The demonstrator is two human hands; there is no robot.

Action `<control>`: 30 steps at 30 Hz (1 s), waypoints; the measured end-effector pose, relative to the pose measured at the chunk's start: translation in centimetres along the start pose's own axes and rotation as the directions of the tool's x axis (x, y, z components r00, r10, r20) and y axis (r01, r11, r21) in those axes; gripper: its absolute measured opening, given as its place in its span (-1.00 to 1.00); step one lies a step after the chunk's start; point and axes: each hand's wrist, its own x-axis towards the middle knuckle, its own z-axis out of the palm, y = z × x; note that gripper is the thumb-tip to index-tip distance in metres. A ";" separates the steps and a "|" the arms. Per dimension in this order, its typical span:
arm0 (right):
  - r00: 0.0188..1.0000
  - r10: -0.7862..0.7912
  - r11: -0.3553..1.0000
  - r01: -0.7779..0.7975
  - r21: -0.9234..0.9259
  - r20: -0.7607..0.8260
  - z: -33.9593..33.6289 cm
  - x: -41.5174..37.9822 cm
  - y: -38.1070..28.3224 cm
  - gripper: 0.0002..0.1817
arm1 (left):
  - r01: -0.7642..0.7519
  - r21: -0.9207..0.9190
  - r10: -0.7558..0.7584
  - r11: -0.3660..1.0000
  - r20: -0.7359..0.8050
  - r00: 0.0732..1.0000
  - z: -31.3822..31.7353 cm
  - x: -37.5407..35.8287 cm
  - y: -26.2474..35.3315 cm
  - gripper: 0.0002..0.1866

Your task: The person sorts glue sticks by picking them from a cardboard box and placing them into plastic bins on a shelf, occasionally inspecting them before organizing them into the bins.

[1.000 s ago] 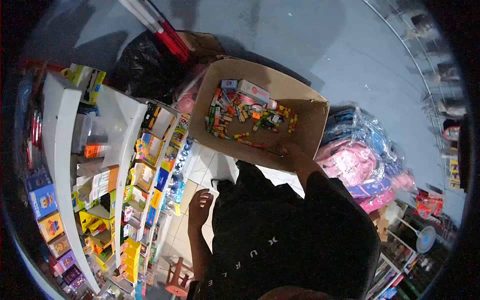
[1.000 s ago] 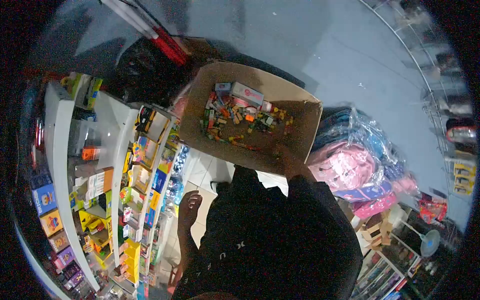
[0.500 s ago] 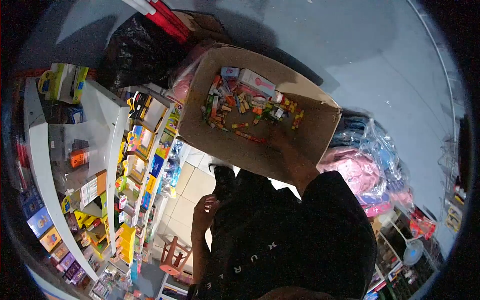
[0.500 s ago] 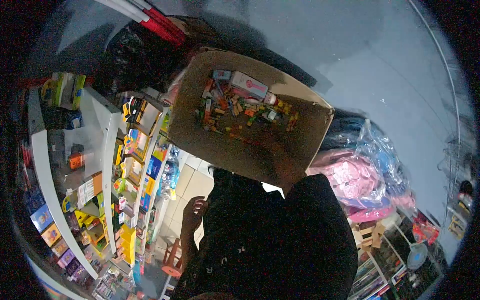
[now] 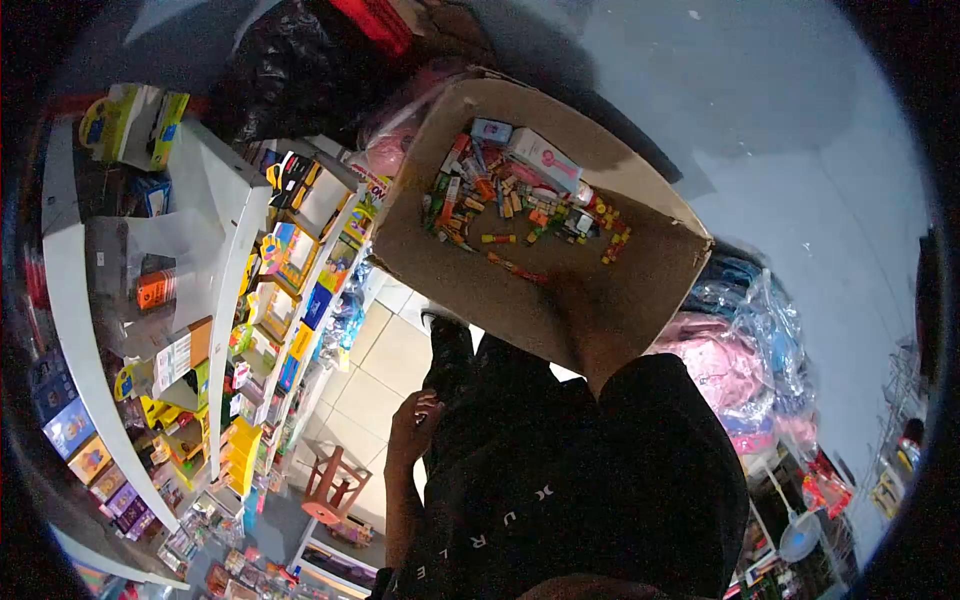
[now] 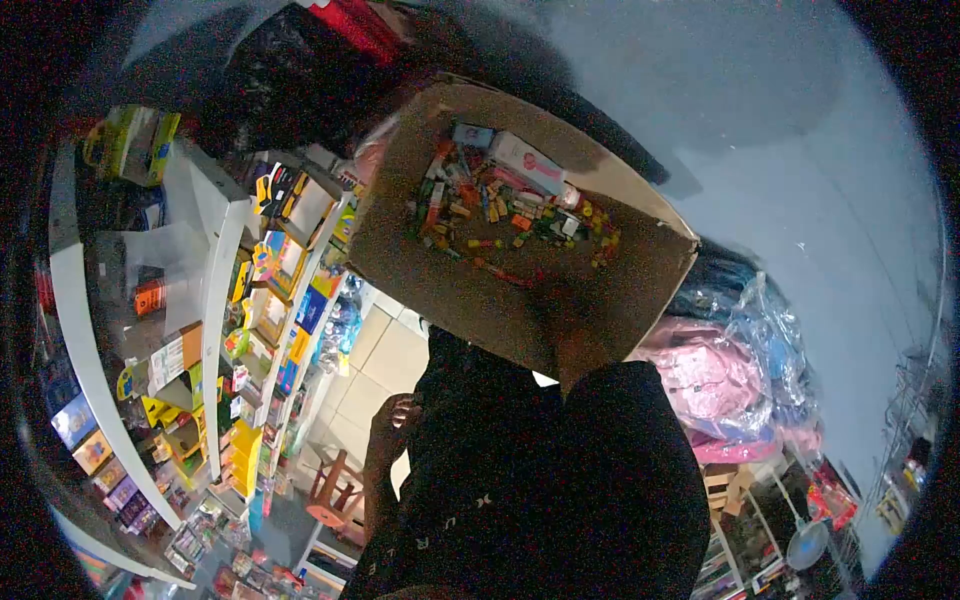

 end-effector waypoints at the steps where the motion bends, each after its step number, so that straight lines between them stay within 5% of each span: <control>1: 1.000 -0.005 1.000 0.005 -0.001 0.008 0.1 0.0 -0.1 -0.55 | -0.010 -0.005 0.010 1.000 -0.003 1.000 0.0 -0.2 0.0 -0.69; 30: 0.970 -0.200 0.979 0.203 -0.007 0.140 -0.7 2.7 -6.4 -0.57 | 0.114 0.006 -0.113 0.994 -0.058 0.992 -0.1 -0.7 1.6 -0.67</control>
